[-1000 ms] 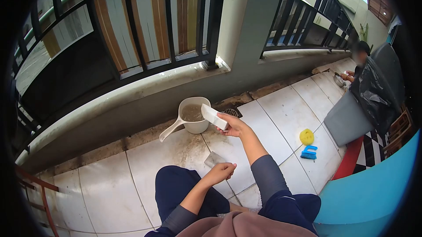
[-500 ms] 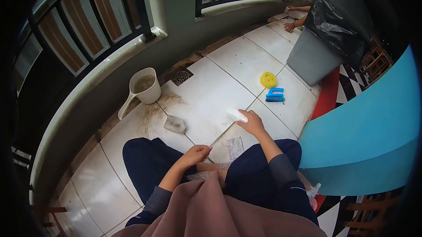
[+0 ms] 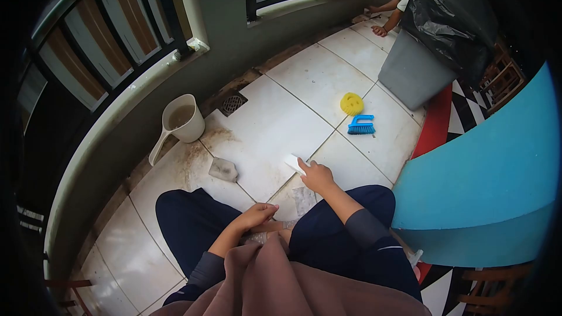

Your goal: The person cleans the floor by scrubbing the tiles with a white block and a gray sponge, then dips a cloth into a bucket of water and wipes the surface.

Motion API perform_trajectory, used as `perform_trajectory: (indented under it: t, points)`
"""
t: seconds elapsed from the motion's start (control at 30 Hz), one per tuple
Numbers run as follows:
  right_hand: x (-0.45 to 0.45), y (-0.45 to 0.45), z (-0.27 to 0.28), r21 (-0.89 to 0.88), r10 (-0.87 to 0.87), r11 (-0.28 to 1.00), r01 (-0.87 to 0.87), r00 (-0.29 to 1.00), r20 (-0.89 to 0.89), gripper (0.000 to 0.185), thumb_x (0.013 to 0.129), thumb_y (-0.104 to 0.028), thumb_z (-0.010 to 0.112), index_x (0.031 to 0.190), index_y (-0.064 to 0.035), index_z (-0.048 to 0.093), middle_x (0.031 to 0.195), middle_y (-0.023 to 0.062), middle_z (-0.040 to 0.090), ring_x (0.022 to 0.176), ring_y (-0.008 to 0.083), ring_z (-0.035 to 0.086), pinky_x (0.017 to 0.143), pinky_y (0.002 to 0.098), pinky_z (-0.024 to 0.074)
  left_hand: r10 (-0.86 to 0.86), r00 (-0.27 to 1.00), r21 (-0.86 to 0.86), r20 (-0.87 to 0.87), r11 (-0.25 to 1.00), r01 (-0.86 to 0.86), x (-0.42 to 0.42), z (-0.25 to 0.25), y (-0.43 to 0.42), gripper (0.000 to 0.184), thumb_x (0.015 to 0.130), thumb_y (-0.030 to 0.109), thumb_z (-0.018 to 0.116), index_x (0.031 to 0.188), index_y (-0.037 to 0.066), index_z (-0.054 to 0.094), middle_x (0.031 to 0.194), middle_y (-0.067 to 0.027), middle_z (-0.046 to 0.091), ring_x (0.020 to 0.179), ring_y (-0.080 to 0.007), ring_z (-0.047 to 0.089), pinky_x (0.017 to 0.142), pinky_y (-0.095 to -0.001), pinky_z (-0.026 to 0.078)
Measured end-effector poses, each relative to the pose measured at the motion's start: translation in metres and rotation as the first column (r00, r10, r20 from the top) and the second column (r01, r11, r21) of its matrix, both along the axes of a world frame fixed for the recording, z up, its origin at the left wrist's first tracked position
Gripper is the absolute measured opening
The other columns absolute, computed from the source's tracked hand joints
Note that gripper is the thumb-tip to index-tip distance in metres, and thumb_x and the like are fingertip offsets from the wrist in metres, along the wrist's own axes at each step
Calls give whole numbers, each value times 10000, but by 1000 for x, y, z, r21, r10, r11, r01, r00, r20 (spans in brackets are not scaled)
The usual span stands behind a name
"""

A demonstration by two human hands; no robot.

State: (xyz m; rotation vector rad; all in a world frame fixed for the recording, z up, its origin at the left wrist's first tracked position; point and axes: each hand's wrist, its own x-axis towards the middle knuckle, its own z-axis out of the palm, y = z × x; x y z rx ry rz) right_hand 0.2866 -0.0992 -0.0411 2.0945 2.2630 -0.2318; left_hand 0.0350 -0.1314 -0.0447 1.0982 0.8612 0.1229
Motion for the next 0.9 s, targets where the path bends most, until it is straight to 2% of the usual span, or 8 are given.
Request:
perform_trajectory:
  t: [0.13, 0.27, 0.37, 0.5, 0.53, 0.63, 0.77, 0.9]
  points:
    - [8, 16, 0, 30, -219, 976, 218, 976, 22, 588, 763, -333, 606, 1303, -202, 416, 836, 160, 583, 681, 330, 618, 589, 435, 511, -79, 997, 51, -15, 995, 80, 6, -9, -1, 439, 909, 406, 469, 589, 106, 470, 552, 58, 393, 497, -56, 324, 464, -232, 281]
    - [-15, 3, -1, -9, 57, 998, -56, 993, 100, 611, 764, -342, 606, 1309, -185, 380, 856, 143, 596, 676, 306, 629, 552, 411, 508, -69, 998, 0, 13, 998, 69, 10, -15, -1, 451, 908, 407, 465, 573, 107, 450, 537, 58, 384, 496, -59, 326, 464, -238, 279]
    - [-8, 15, 4, -20, -46, 999, 49, 990, 130, 619, 767, -345, 603, 1319, -189, 372, 855, 138, 600, 681, 301, 631, 557, 405, 510, -115, 993, 46, -22, 992, 116, 10, -15, 3, 444, 906, 399, 467, 576, 101, 457, 539, 57, 385, 501, -63, 327, 470, -241, 284]
    - [-10, 31, -3, -19, -220, 975, 223, 972, 86, 721, 742, -354, 613, 1316, -21, 332, 852, 158, 622, 682, 298, 635, 568, 414, 515, -113, 993, 57, -24, 992, 114, 10, -8, 0, 441, 903, 392, 469, 582, 90, 465, 542, 54, 383, 510, -65, 324, 476, -245, 286]
    - [-18, 24, -4, 8, -128, 992, 127, 989, 75, 695, 728, -362, 627, 1239, 35, 372, 838, 170, 633, 698, 310, 641, 584, 412, 520, -112, 993, 56, -26, 992, 113, 11, -7, 0, 441, 903, 391, 469, 582, 88, 465, 543, 52, 383, 512, -65, 323, 477, -246, 287]
    - [-20, 24, 10, -98, -119, 987, 125, 991, 65, 564, 741, -342, 625, 1122, 29, 437, 801, 161, 637, 707, 305, 648, 592, 397, 524, -110, 994, 65, -24, 992, 111, 10, -4, 2, 441, 904, 386, 469, 582, 85, 463, 544, 50, 384, 515, -64, 319, 480, -249, 288]
    - [1, 37, 0, -27, -305, 951, 308, 949, 74, 506, 720, -361, 654, 1015, 5, 466, 798, 160, 642, 691, 307, 648, 595, 396, 525, -125, 990, 79, -64, 988, 130, 9, 8, 3, 443, 905, 381, 468, 580, 80, 459, 543, 49, 382, 514, -67, 314, 479, -255, 292]
    - [-27, 21, 33, -137, -239, 962, 237, 971, -2, 715, 707, -394, 672, 1214, -7, 350, 924, 186, 622, 777, 330, 639, 667, 415, 517, -117, 992, 91, -45, 989, 121, 11, 5, 4, 439, 904, 391, 469, 589, 85, 457, 546, 52, 383, 510, -67, 320, 474, -256, 293]
